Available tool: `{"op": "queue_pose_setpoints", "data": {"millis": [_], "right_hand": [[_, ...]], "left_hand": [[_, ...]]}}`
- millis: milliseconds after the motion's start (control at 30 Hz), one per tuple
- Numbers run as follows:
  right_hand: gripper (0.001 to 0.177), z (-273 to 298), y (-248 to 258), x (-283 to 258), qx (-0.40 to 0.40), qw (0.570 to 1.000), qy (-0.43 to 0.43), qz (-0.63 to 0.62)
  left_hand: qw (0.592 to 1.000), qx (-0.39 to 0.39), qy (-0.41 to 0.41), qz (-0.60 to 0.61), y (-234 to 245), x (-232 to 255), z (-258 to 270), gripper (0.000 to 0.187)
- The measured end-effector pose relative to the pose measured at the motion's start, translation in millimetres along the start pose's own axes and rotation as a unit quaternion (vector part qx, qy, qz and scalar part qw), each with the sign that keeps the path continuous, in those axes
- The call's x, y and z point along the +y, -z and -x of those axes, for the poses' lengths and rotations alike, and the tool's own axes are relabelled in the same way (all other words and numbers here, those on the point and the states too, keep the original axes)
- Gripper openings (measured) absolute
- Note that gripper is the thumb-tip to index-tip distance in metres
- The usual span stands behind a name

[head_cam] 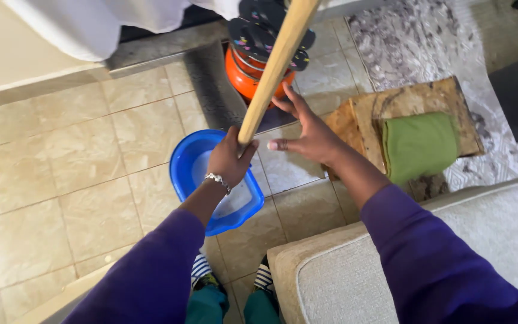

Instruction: The person is seen mopping the floor.

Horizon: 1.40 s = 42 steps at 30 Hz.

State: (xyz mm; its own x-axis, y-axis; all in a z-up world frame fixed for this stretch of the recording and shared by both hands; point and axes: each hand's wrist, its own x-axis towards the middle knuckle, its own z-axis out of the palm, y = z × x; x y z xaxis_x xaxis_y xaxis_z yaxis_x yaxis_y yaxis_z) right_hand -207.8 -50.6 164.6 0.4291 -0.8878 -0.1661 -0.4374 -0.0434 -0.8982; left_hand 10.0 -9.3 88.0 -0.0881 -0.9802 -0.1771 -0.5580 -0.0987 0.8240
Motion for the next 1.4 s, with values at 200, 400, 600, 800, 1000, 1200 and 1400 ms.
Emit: {"op": "queue_pose_setpoints", "data": {"millis": [200,400,600,800,1000,1200,1400], "right_hand": [[0.057,-39,-16,-127,-0.016,0.963,0.059,-0.263],[0.025,-68,-5,-224,0.052,0.936,0.136,-0.320],[0.037,-56,-1,-346,-0.028,0.934,0.183,-0.306],[0.046,-59,-7,-413,0.060,0.934,0.218,-0.275],[0.025,-15,-71,-413,0.231,0.920,0.184,-0.256],[0.040,-9,-80,-353,0.110,0.961,0.050,-0.250],[0.043,-2,-74,-330,-0.021,0.982,0.034,-0.184]], "left_hand": [[0.996,0.029,-0.074,0.043,65,48,8,0.049],[0.985,0.031,-0.125,0.112,121,88,14,0.048],[0.962,-0.024,-0.179,0.206,198,155,36,0.055],[0.964,0.017,-0.208,0.165,257,202,54,0.047],[0.941,0.126,-0.273,0.155,268,221,82,0.062],[0.995,0.042,-0.074,0.052,226,164,87,0.038],[0.992,0.083,0.029,0.088,189,145,101,0.025]]}}
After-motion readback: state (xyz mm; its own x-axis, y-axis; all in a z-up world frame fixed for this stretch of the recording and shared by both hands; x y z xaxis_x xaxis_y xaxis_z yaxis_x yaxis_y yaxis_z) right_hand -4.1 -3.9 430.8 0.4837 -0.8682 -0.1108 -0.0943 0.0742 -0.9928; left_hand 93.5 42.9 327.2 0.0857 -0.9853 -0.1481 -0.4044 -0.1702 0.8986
